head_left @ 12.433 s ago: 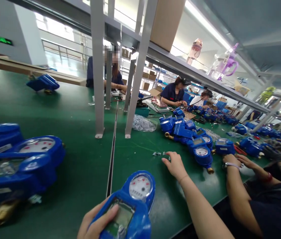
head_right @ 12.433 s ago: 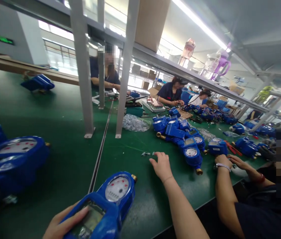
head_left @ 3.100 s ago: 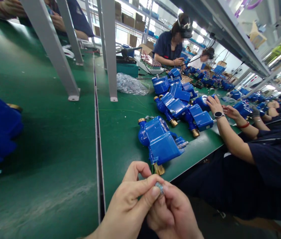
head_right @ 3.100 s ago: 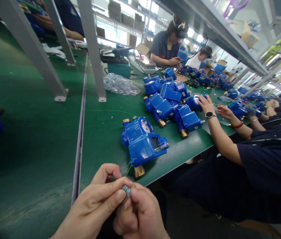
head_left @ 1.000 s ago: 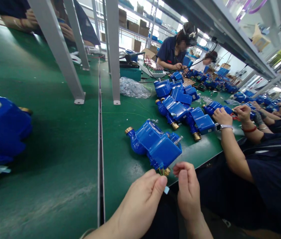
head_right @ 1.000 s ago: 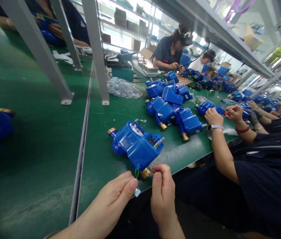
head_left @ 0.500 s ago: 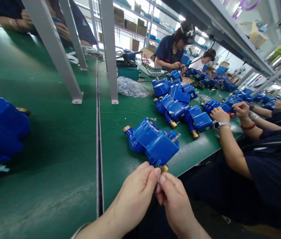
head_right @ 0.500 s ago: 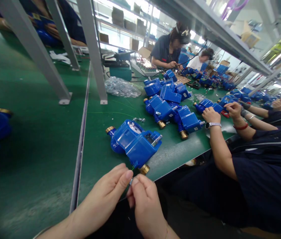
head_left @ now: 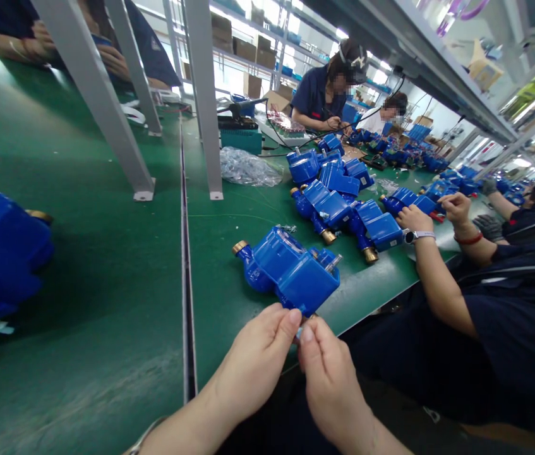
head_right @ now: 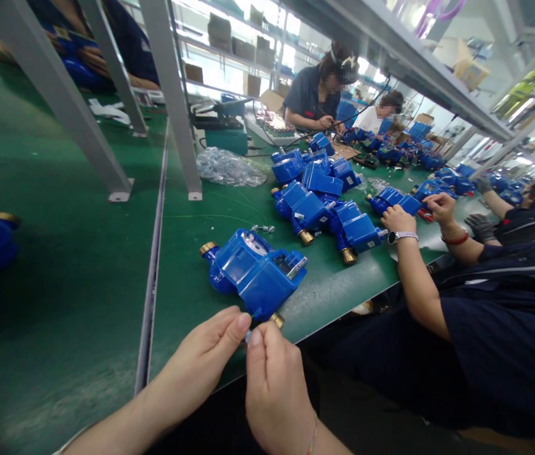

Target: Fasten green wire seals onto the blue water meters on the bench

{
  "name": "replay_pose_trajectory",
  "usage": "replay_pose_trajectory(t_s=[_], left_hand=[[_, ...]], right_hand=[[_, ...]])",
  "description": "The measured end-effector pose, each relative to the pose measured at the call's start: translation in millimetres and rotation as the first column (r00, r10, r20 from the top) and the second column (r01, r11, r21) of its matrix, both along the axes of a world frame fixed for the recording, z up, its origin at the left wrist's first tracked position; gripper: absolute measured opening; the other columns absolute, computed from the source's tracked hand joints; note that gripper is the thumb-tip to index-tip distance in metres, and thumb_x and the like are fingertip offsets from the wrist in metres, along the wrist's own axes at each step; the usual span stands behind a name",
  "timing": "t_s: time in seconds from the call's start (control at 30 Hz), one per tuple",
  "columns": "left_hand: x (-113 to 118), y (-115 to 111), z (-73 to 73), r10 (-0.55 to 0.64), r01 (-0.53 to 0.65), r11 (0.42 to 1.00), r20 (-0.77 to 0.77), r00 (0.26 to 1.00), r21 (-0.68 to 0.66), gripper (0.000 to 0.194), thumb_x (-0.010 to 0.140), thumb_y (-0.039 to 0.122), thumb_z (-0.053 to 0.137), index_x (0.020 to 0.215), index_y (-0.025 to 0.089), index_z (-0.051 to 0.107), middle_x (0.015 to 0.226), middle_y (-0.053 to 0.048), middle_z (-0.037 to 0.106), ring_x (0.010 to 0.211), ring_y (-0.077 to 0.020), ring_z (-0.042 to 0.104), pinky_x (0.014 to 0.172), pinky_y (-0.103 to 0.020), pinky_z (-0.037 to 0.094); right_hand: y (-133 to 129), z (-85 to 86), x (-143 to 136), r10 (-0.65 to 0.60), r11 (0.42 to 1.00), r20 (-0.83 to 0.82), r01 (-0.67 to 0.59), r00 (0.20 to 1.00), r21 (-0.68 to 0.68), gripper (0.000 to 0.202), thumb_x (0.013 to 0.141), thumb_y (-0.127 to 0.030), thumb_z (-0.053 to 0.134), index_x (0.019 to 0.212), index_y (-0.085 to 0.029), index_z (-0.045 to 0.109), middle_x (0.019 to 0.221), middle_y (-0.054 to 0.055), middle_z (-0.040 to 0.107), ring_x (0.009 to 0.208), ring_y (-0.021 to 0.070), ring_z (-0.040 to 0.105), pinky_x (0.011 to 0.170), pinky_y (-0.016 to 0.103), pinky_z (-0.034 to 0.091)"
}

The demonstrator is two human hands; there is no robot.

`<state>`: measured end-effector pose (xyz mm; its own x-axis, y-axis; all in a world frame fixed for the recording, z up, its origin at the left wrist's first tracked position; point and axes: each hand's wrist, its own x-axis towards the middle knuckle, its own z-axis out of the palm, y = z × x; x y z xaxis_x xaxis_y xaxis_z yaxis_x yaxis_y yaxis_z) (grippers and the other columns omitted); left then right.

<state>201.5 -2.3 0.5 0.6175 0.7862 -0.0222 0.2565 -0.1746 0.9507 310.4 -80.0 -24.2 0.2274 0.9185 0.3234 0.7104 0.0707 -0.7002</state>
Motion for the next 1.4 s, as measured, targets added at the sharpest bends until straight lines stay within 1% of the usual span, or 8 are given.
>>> replay_pose_trajectory(t_s=[0.23, 0.43, 0.53, 0.7, 0.9, 1.03, 1.17, 1.4], left_hand=[[1.7, 5.4, -1.7, 0.037, -0.03, 0.988, 0.043, 0.998, -0.152, 0.043, 0.088, 0.051, 0.039, 0.07, 0.015, 0.056, 0.073, -0.002, 0.054, 0.072, -0.0178, 0.048, 0.071, -0.028, 0.044], [6.8, 1.5, -0.7, 0.054, -0.037, 0.981, 0.083, 0.995, -0.191, 0.041, 0.088, 0.05, 0.039, 0.076, 0.016, 0.057, 0.083, -0.005, 0.059, 0.081, -0.0204, 0.054, 0.077, -0.029, 0.047], [6.8, 3.0, 0.2, 0.059, -0.03, 0.964, 0.101, 0.993, -0.264, 0.042, 0.087, 0.052, 0.041, 0.073, 0.016, 0.056, 0.08, -0.004, 0.058, 0.079, -0.0191, 0.052, 0.075, -0.028, 0.045], [6.2, 7.2, -3.1, 0.038, 0.032, 0.912, 0.162, 0.986, -0.41, 0.043, 0.085, 0.054, 0.045, 0.066, 0.016, 0.05, 0.065, 0.002, 0.047, 0.064, -0.0136, 0.04, 0.064, -0.024, 0.038], [10.4, 5.0, -1.9, 0.052, 0.012, 0.915, 0.146, 0.988, -0.404, 0.043, 0.083, 0.055, 0.048, 0.068, 0.015, 0.053, 0.069, 0.001, 0.051, 0.068, -0.0149, 0.043, 0.071, -0.026, 0.04], [14.3, 2.5, 0.3, 0.115, -0.048, 0.922, 0.153, 0.982, -0.383, 0.045, 0.083, 0.057, 0.047, 0.069, 0.015, 0.056, 0.074, -0.001, 0.054, 0.075, -0.0176, 0.047, 0.075, -0.028, 0.04], [18.3, 1.9, -2.2, 0.159, -0.046, 0.888, 0.212, 0.964, -0.458, 0.041, 0.082, 0.054, 0.051, 0.068, 0.015, 0.054, 0.068, 0.0, 0.051, 0.07, -0.0158, 0.044, 0.07, -0.026, 0.039], [23.0, -1.5, -8.5, 0.202, -0.069, 0.857, 0.21, 0.957, -0.511, 0.045, 0.083, 0.056, 0.048, 0.061, 0.017, 0.044, 0.061, 0.004, 0.041, 0.058, -0.0118, 0.033, 0.058, -0.024, 0.031]], right_hand=[[5.7, -0.4, 9.4, -0.148, 0.963, 0.693, -0.057, 0.706, 0.263, 0.011, 0.089, -0.016, 0.043, 0.093, -0.014, 0.053, 0.071, 0.006, 0.056, 0.064, 0.0198, 0.051, 0.062, 0.035, 0.037], [12.2, 11.1, 8.3, 0.015, 1.0, 0.154, -0.018, 0.988, 0.018, 0.03, 0.094, -0.018, 0.03, 0.067, -0.02, 0.044, 0.056, -0.002, 0.049, 0.05, 0.0112, 0.048, 0.049, 0.026, 0.032], [7.1, 8.4, 2.8, -0.029, 0.999, 0.09, 0.031, 0.996, -0.022, 0.027, 0.096, -0.022, 0.029, 0.078, -0.019, 0.048, 0.064, 0.0, 0.055, 0.057, 0.0125, 0.053, 0.054, 0.025, 0.037], [2.6, 7.0, 10.7, -0.131, 0.982, 0.696, -0.007, 0.706, 0.191, 0.02, 0.091, -0.024, 0.044, 0.104, -0.011, 0.051, 0.08, 0.008, 0.058, 0.07, 0.0219, 0.051, 0.064, 0.038, 0.038], [13.8, 18.8, 31.8, 0.018, 0.957, 0.836, -0.251, 0.549, 0.144, 0.011, 0.086, -0.015, 0.043, 0.085, -0.016, 0.053, 0.067, 0.003, 0.052, 0.059, 0.0184, 0.045, 0.057, 0.035, 0.03], [17.6, 16.1, 23.8, 0.009, 0.986, 0.599, -0.107, 0.8, 0.128, 0.025, 0.09, -0.019, 0.033, 0.069, -0.019, 0.047, 0.059, 0.002, 0.05, 0.055, 0.0167, 0.047, 0.055, 0.032, 0.029], [17.5, 11.2, 5.2, -0.124, 0.992, 0.041, 0.125, 0.991, -0.035, 0.03, 0.093, -0.025, 0.03, 0.069, -0.019, 0.047, 0.059, 0.0, 0.052, 0.052, 0.013, 0.048, 0.053, 0.027, 0.029], [19.3, -0.7, -18.6, -0.247, 0.968, -0.763, 0.191, 0.597, -0.164, 0.031, 0.09, -0.039, 0.039, 0.068, -0.019, 0.047, 0.06, -0.004, 0.046, 0.051, 0.0089, 0.037, 0.048, 0.021, 0.031]])
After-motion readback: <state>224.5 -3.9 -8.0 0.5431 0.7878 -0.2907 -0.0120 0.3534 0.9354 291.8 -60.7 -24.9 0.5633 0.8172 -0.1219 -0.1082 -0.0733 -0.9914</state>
